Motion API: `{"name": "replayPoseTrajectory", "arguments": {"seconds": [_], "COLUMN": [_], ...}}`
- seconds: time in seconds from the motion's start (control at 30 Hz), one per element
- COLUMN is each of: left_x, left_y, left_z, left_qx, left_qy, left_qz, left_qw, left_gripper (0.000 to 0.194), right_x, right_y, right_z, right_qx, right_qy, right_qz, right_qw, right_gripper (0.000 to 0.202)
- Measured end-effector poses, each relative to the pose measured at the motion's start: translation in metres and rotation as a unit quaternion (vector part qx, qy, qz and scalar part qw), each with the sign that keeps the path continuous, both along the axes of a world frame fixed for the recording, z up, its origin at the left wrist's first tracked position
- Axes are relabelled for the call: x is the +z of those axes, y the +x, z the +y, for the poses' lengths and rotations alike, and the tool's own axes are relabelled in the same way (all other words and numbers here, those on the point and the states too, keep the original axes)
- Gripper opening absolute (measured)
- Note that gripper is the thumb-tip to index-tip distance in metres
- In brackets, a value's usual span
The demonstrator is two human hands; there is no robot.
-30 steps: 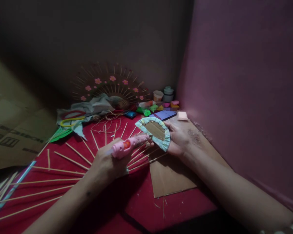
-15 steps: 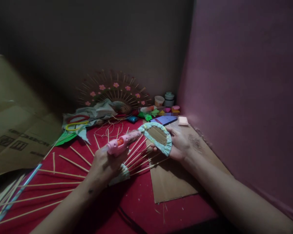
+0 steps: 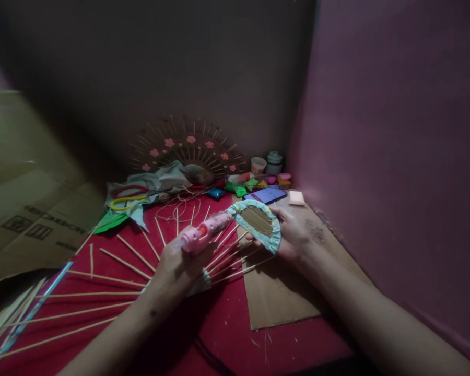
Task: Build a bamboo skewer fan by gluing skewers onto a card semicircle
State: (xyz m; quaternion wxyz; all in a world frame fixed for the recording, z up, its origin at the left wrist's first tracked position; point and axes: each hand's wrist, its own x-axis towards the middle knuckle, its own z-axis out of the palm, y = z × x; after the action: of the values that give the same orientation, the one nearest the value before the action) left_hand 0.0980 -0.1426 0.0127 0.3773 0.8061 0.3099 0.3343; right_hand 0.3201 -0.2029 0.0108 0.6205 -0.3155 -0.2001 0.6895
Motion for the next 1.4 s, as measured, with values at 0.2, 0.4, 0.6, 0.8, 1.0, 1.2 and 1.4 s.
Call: {"name": "replayPoseTrajectory", "arguments": {"seconds": [0.2,0.4,0.6,0.8,1.0,1.2,1.4], "left_x": [-0.001,0.005,0.004,0.008,0.014,0.009,0.01], "left_y": [-0.003,-0.002,0.0,0.001,0.002,0.0,0.0], "left_z": [0.002,0.002,0.002,0.0,-0.003,-0.001,0.001], "left_qx": [0.03,0.016,0.026,0.071,0.062,0.074,0.03], "left_qy": [0.008,0.021,0.066,0.122,0.131,0.065,0.056], "left_qz": [0.008,0.0,0.015,0.041,0.037,0.029,0.013], "left_qw": [0.999,1.0,0.997,0.989,0.989,0.995,0.998], "left_gripper": [0.035,0.037,0.036,0.025,0.027,0.03,0.036], "right_x": [0.002,0.002,0.005,0.002,-0.001,-0.002,-0.003], "right_y": [0.004,0.01,0.009,0.005,0.009,0.013,0.013], "right_z": [-0.005,-0.011,-0.015,-0.016,-0.015,-0.014,-0.014], "right_qx": [-0.021,-0.039,-0.042,-0.02,-0.017,-0.018,-0.03], "right_qy": [0.008,-0.005,-0.012,0.0,0.005,0.01,0.0], "right_qz": [-0.018,-0.023,-0.034,-0.03,-0.027,-0.019,-0.018], "right_qw": [1.0,0.999,0.998,0.999,0.999,1.0,0.999], "right_gripper": [0.042,0.041,0.039,0.044,0.043,0.042,0.039]}}
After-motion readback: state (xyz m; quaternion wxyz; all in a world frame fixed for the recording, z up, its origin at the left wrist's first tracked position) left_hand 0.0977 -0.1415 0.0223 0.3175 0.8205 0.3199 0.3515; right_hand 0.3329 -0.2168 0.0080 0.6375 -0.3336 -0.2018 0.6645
